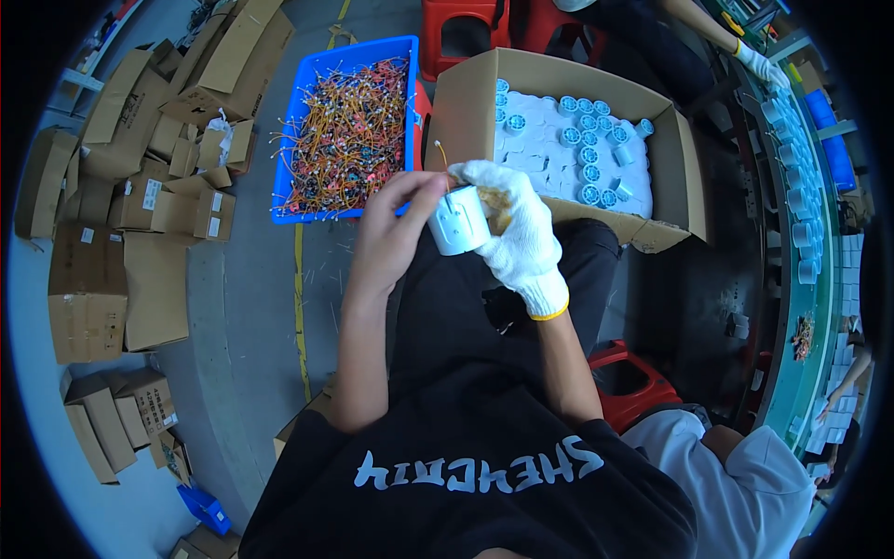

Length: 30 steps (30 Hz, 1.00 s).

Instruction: The person assembles plastic parts by hand on a factory floor, then places the assembled parts into cardboard boxes.

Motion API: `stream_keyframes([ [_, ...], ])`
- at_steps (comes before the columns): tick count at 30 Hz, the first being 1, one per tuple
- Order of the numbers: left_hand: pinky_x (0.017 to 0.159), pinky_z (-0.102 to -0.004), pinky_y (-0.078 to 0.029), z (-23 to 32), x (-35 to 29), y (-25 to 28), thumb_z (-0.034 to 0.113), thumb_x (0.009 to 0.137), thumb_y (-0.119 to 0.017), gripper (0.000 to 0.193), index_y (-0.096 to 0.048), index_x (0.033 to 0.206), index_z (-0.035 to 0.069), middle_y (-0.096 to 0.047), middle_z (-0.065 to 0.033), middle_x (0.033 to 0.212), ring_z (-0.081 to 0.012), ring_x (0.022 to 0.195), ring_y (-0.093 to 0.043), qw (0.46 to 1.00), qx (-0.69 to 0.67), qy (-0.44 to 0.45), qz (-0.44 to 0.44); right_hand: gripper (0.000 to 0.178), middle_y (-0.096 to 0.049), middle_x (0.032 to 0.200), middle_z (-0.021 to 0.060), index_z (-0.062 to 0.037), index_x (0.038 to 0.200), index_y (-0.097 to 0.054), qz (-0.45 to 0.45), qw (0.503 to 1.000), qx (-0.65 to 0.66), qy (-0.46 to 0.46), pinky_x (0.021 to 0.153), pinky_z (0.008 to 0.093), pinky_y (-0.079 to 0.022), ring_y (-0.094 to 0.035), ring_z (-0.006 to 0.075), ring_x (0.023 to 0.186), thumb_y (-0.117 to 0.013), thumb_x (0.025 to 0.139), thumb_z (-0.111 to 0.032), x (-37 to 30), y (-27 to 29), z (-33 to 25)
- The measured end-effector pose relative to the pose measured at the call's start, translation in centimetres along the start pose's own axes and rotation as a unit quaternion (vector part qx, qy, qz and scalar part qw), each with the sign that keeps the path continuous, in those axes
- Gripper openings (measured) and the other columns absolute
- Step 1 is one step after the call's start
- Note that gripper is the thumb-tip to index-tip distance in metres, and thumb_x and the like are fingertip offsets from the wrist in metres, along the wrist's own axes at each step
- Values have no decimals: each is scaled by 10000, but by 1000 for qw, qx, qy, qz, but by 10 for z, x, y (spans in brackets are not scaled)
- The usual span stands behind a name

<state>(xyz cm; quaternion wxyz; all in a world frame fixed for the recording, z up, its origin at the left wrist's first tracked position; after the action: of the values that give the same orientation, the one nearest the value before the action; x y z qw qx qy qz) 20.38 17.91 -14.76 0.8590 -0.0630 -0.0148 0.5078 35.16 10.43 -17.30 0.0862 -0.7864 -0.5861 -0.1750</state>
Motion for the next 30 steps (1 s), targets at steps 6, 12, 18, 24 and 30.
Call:
stream_keyframes([
  [6,777,-243,-448,2,9,-5,127,901,-667,161,-682,936,-30,-643,-60,1005,-96,870,-587,999,3,44,-29,575,-606,1228,116,-8,1187,-525,17,1000,18,-16,967,335,-473,-601,194,1104,-853,729,-124,-6,1,3],
  [12,786,-242,-451,-23,23,-13,89,901,-659,108,-650,916,-17,-613,-50,1001,-105,869,-585,990,82,-111,-3,525,-650,1110,105,-16,1123,-547,56,985,-62,-150,854,328,-518,-646,197,980,-850,717,-154,0,8,18],
  [18,905,-287,-458,-86,35,-12,25,898,-630,287,-521,1164,11,-598,-78,1085,-170,1034,-577,986,4,-35,-165,538,-652,1048,139,-10,1155,-534,63,950,-251,-173,811,365,-531,-659,245,955,-818,741,-202,-19,12,39],
  [24,973,-353,-443,-142,26,-29,56,929,-607,206,-515,1105,4,-599,-117,1084,-209,1056,-577,999,29,20,-22,612,-596,1145,183,-41,1254,-494,170,954,-192,-153,809,398,-529,-642,330,1009,-792,744,-205,-61,12,29],
  [30,984,-343,-441,-95,15,-128,87,979,-542,139,-537,1083,-4,-599,-123,1135,-202,1106,-563,996,-34,-26,-72,564,-593,1119,170,-66,1235,-507,293,862,-401,-101,832,417,-518,-615,370,1019,-767,743,-164,-59,91,26],
])
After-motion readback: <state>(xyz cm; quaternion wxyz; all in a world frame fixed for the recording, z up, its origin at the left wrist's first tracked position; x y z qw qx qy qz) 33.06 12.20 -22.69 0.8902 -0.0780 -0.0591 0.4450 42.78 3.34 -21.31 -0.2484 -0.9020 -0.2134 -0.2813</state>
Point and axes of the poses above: each hand's wrist, its own x-axis towards the middle knuckle, its own y-axis out of the back of the hand, z = x × y, the point moved 2 cm from there along x, towards the middle knuckle
